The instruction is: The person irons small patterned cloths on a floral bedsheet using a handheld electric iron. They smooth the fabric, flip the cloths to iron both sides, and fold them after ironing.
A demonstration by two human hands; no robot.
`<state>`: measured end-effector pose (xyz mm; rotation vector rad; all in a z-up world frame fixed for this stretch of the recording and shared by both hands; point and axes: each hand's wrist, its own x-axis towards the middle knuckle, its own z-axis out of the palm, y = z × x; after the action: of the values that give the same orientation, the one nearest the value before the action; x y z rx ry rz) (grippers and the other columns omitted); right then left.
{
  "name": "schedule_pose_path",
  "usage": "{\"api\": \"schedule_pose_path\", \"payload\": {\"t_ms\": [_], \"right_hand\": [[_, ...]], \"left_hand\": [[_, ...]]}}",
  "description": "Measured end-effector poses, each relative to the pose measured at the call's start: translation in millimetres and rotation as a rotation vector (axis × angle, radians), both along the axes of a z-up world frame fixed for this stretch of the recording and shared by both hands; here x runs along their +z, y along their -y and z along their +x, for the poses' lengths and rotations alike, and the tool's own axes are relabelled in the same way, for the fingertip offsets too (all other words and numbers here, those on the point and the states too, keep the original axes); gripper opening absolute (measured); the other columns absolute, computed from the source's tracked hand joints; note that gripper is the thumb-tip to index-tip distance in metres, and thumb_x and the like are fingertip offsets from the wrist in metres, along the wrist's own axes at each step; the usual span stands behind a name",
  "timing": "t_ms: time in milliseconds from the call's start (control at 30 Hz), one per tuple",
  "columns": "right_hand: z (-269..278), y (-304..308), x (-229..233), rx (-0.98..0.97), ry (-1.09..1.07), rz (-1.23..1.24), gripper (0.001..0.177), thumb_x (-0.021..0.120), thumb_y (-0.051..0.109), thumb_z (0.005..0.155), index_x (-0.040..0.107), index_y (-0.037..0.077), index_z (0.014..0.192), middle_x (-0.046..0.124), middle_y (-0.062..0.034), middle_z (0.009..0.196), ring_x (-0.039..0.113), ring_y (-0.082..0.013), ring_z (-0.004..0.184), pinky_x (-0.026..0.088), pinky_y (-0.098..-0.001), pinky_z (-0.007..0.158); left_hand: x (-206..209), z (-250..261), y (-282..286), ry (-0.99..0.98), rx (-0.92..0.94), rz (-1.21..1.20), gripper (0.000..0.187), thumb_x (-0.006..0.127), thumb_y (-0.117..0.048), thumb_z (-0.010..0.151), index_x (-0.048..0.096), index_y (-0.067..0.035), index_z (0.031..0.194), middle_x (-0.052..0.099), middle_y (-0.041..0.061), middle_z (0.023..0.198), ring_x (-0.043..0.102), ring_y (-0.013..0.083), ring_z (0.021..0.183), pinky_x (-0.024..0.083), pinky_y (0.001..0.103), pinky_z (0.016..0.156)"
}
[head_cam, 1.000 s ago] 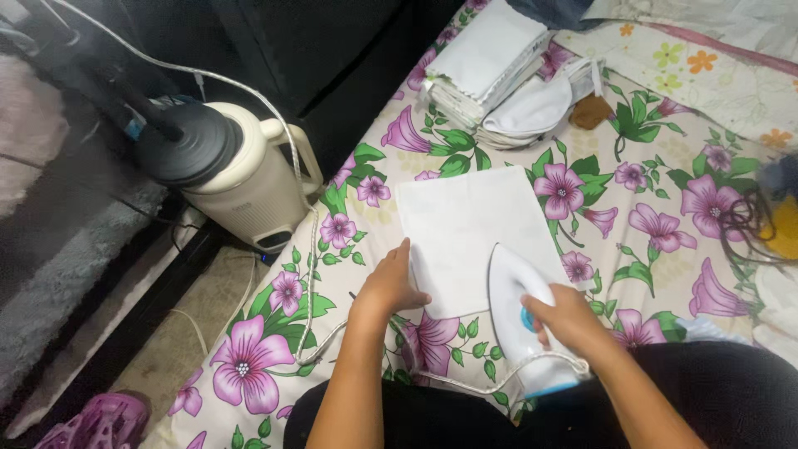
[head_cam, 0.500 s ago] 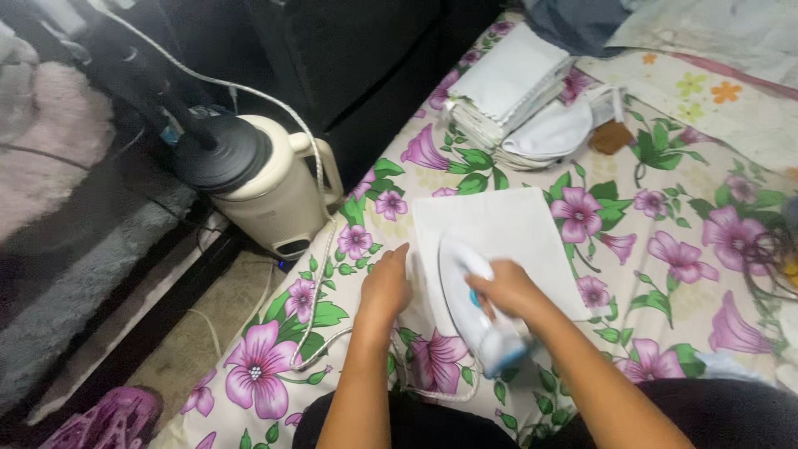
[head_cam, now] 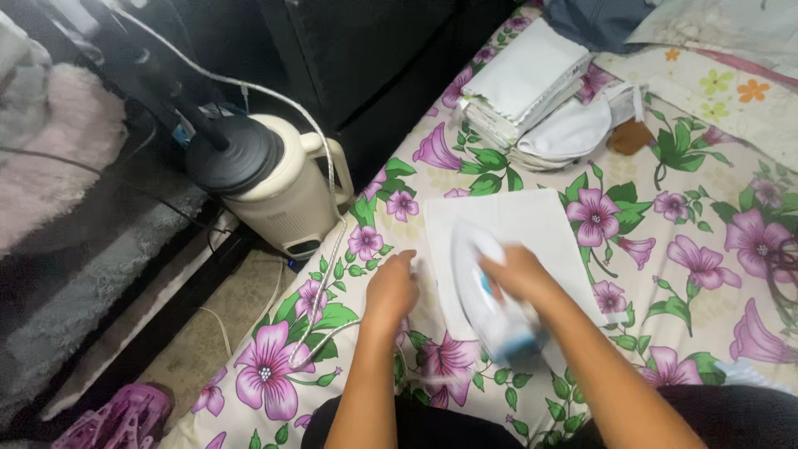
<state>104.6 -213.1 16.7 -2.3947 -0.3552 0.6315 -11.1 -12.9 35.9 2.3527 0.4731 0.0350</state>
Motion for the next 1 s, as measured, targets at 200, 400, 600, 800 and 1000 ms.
{"api": "schedule_pose_path", "payload": {"t_ms": [200, 400, 600, 800, 1000], "right_hand": [[-44, 54, 4, -0.278, -0.199, 0.103, 0.031, 0.061, 0.037, 0.073, 0.062, 0.007, 0.067, 0.063, -0.0074, 0.053, 0.060, -0.0238, 0.044, 0.050, -0.0412, 0.044], [120, 20, -39, -0.213, -0.037, -0.041, 0.042, 0.063, 0.045, 0.074, 0.070, 0.004, 0.066, 0.065, -0.0092, 0.058, 0.062, -0.0227, 0.047, 0.050, -0.0351, 0.047], [99, 50, -37, -0.168, -0.011, -0.071, 0.041, 0.062, 0.043, 0.073, 0.068, 0.003, 0.066, 0.067, -0.0112, 0.063, 0.061, -0.0203, 0.055, 0.048, -0.0369, 0.055], [-28, 133, -3, -0.253, -0.045, -0.045, 0.035, 0.060, 0.037, 0.077, 0.067, 0.003, 0.069, 0.064, -0.0092, 0.051, 0.063, -0.0205, 0.046, 0.049, -0.0341, 0.051], [64, 140, -31, -0.348, 0.040, -0.002, 0.040, 0.062, 0.039, 0.077, 0.066, 0.003, 0.058, 0.062, -0.0074, 0.051, 0.061, -0.0218, 0.051, 0.049, -0.0357, 0.054]], "left_hand": [[8, 1, 6, -0.082, -0.014, -0.060, 0.043, 0.061, -0.017, 0.078, 0.052, -0.009, 0.119, 0.059, 0.015, 0.111, 0.057, 0.0306, 0.101, 0.044, 0.040, 0.085], [1, 2, -2, -0.085, -0.046, 0.011, 0.046, 0.065, -0.022, 0.075, 0.054, -0.007, 0.117, 0.060, 0.015, 0.108, 0.057, 0.0313, 0.100, 0.045, 0.040, 0.084], [0, 5, 1, -0.095, -0.045, 0.002, 0.044, 0.064, -0.024, 0.076, 0.055, -0.007, 0.116, 0.061, 0.015, 0.107, 0.059, 0.0305, 0.098, 0.046, 0.039, 0.083], [6, 5, 4, -0.130, -0.099, 0.029, 0.035, 0.064, -0.028, 0.078, 0.062, -0.005, 0.104, 0.061, 0.017, 0.103, 0.057, 0.0330, 0.095, 0.045, 0.040, 0.082], [13, 2, 1, -0.397, -0.181, -0.095, 0.034, 0.058, -0.033, 0.081, 0.068, -0.002, 0.092, 0.067, 0.016, 0.078, 0.066, 0.0300, 0.071, 0.052, 0.039, 0.072]]}}
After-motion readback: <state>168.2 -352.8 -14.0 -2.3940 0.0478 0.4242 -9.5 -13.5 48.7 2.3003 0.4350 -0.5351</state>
